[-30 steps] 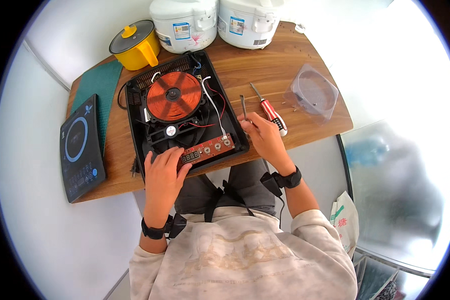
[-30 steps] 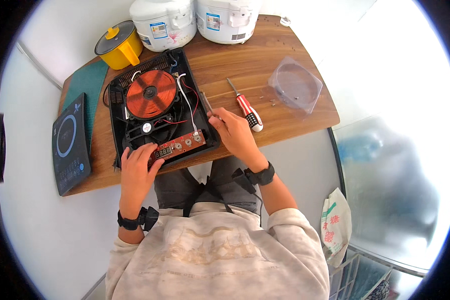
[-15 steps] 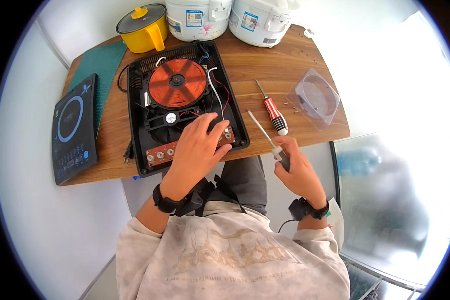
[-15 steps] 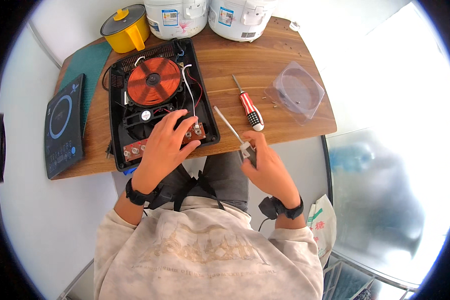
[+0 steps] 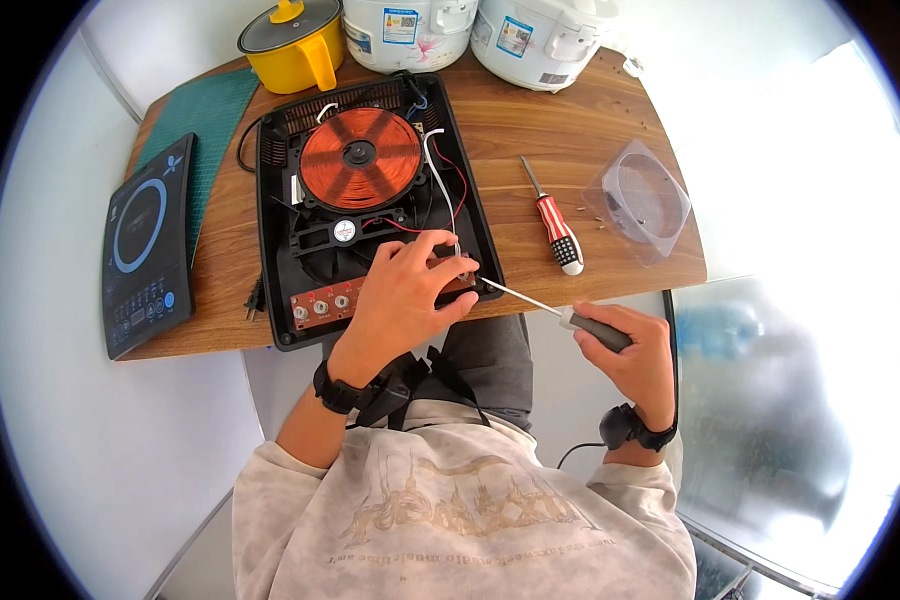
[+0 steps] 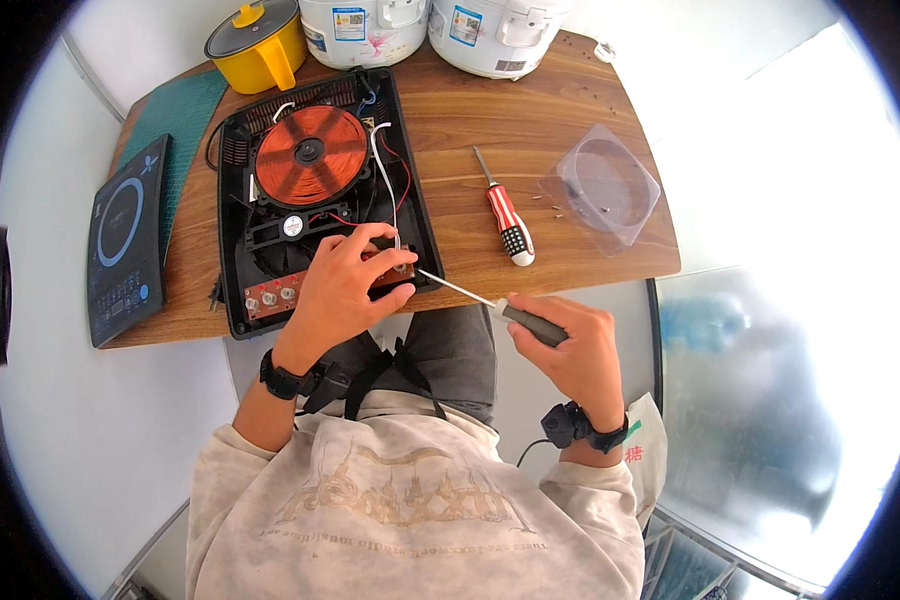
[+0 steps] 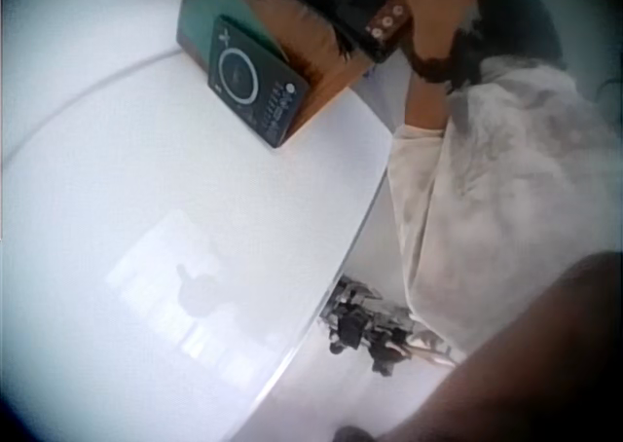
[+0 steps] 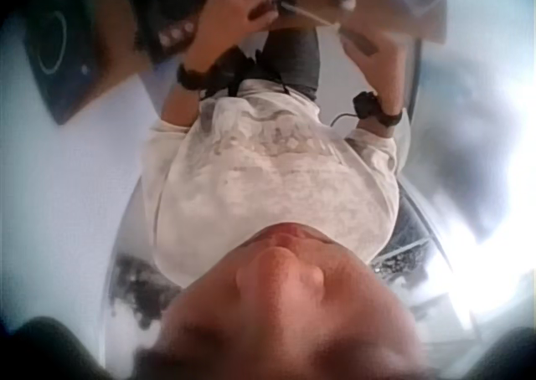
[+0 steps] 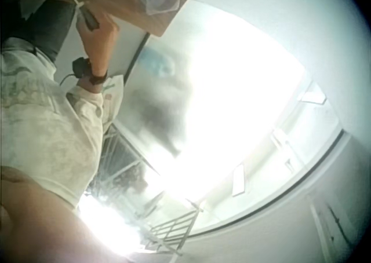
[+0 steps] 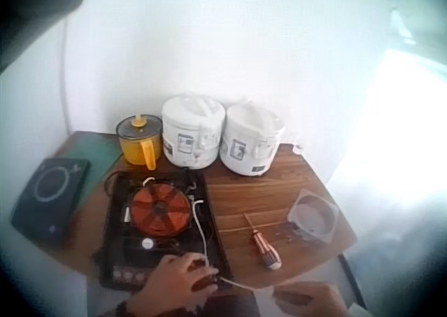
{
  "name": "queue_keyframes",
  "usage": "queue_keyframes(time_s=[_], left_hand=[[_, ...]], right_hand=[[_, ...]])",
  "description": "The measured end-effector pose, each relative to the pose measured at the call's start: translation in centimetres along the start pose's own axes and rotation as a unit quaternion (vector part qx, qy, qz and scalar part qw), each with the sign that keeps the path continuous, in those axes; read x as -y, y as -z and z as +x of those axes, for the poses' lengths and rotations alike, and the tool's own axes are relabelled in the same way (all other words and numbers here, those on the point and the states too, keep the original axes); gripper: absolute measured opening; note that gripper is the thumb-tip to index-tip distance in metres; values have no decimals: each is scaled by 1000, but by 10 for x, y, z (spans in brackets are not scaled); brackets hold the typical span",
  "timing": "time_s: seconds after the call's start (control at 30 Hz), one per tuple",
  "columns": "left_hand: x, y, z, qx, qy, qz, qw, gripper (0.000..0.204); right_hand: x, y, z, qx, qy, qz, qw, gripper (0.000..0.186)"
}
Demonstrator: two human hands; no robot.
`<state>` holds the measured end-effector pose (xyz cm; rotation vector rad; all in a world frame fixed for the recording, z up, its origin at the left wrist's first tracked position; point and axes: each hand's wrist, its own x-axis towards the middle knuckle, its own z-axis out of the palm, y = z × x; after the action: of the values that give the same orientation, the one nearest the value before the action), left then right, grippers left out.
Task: The person uses a screwdriver to tighten screws on a circuit board attached to a portable gas stove. They repeatedly adjust the board and fan area, then place the screwdriver down.
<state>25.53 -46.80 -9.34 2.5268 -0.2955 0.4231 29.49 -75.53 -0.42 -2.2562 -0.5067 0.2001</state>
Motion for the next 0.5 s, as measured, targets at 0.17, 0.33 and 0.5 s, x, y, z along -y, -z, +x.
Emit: queue_keyframes(time_s=[0.17,0.33,0.5], left_hand=[[-3,2,0,-7,-3,-6,1000,27],[-2,2,1,-4,-12,2,1000,23],[-2,2,0,-3,-6,-2,1000,23]], right_hand=[[-4,2,0,24,-41,19,999,29],[-3,1,0,41,-74,27,996,29],[3,2,1,46,-100,29,993,28]])
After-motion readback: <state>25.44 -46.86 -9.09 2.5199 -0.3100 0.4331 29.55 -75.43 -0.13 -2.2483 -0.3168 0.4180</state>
